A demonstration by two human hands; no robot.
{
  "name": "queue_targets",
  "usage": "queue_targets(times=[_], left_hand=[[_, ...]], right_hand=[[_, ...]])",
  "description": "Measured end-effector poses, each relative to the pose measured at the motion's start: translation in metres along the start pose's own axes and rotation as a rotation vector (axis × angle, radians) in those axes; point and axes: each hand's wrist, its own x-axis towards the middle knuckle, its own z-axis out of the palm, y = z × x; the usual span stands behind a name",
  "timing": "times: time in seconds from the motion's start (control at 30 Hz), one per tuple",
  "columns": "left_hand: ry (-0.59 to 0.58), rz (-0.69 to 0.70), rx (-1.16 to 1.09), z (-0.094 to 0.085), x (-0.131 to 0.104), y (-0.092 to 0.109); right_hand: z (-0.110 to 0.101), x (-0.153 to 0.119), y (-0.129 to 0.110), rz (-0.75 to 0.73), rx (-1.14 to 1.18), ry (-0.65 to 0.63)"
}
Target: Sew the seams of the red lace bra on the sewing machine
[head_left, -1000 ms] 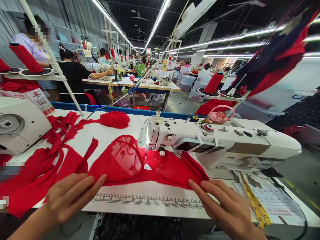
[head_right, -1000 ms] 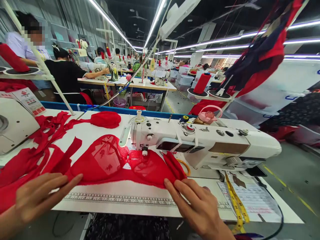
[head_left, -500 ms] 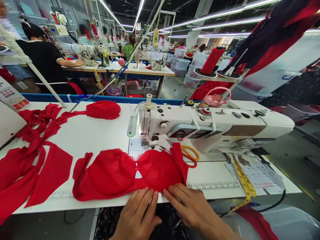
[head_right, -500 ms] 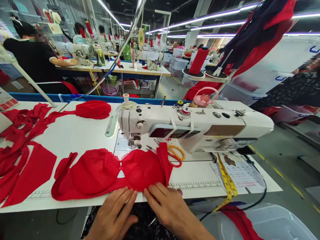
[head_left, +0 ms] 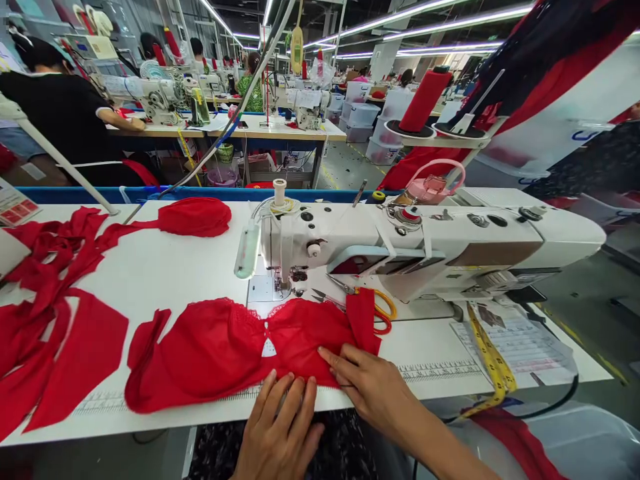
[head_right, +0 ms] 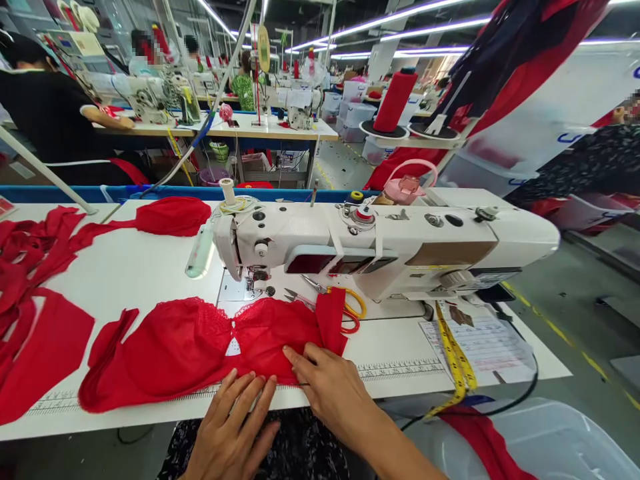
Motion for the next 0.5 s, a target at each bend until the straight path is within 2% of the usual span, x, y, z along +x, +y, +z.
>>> queue_targets(times=[0.17,0.3,0.4,0.5], left_hand=[[-0.016,0.037,0.023,0.002,0.000,-0.003],[-0.030,0.074,0.061,-0.002,0.000,-0.009],[-0.005,0.127,0.081,-0.014,-0.007,-0.018],[0.066,0.150,0.154,-0.034,-0.023,-0.030]], right_hand=[[-0.004,-0.003,0.000,0.024,-0.019,-0.017],[-0.003,-0.006,0.007,-0.003,0.015,0.022],[0.001,-0.009,0.014,-0.097,-0.017,0.141],[0.005,-0.003,0.017,-0.219,-0.114,0.289]])
